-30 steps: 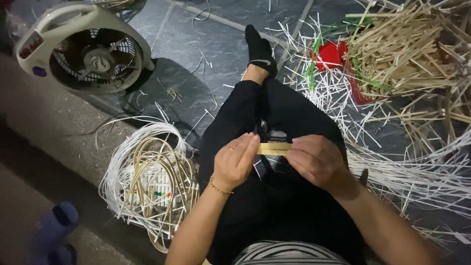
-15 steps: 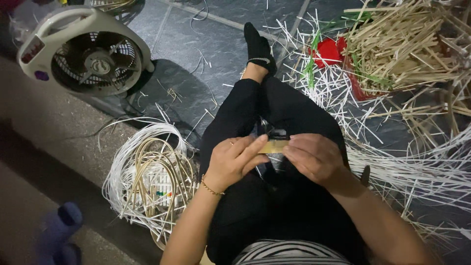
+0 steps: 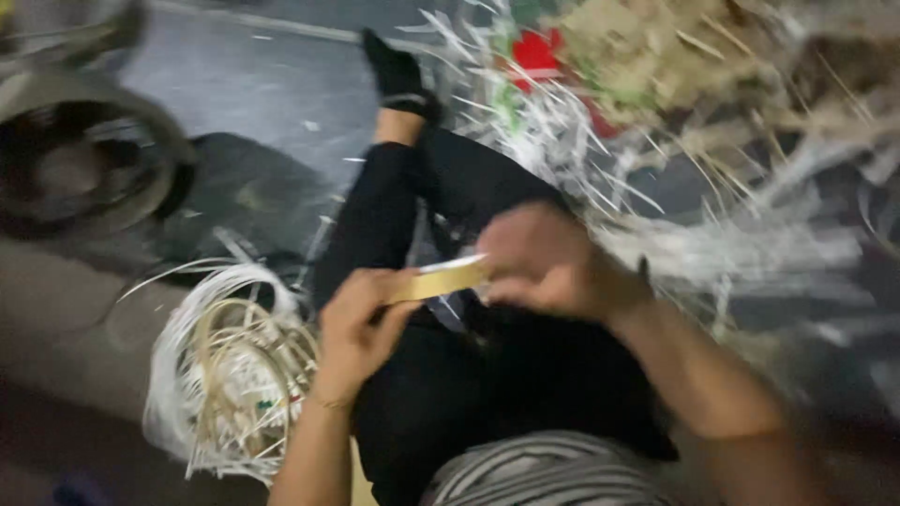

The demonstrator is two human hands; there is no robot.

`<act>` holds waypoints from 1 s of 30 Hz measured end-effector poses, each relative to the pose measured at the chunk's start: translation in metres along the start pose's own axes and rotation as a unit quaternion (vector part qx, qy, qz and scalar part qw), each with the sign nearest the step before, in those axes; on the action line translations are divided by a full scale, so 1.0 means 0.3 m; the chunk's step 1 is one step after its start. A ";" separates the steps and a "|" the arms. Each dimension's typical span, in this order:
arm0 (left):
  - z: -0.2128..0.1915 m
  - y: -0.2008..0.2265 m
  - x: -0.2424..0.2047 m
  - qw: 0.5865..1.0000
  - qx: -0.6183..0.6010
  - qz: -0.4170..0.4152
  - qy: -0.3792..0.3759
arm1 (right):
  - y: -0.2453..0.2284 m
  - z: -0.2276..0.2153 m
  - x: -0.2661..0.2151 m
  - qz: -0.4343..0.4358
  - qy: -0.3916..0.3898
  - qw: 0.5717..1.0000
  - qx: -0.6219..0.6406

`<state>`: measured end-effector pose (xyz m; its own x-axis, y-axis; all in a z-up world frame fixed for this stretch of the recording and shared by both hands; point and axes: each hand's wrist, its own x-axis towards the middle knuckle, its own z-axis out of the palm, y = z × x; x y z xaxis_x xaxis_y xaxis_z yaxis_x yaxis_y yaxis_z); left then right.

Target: Wrapping a bamboo frame or handle with white plastic weaving strips.

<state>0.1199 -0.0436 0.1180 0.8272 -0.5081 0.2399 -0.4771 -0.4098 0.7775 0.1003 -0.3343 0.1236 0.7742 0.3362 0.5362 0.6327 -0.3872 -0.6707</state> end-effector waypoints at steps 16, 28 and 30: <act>-0.070 0.011 -0.141 0.985 0.142 -0.064 -0.079 | 1.004 0.435 -1.447 0.749 0.043 0.661 0.003; -0.060 -0.095 -0.181 0.988 0.056 -0.043 -0.141 | 0.936 0.399 -1.148 0.615 0.120 0.777 -0.061; -0.014 -0.037 -0.151 0.989 0.060 -0.106 -0.086 | 0.762 0.148 -0.758 0.614 0.366 0.642 0.277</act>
<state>0.0890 -0.0127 0.1011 0.8551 -0.5174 -0.0321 -0.3381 -0.6036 0.7220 0.0680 -0.4611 -0.1743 0.6126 -0.5029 -0.6097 -0.4085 0.4590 -0.7890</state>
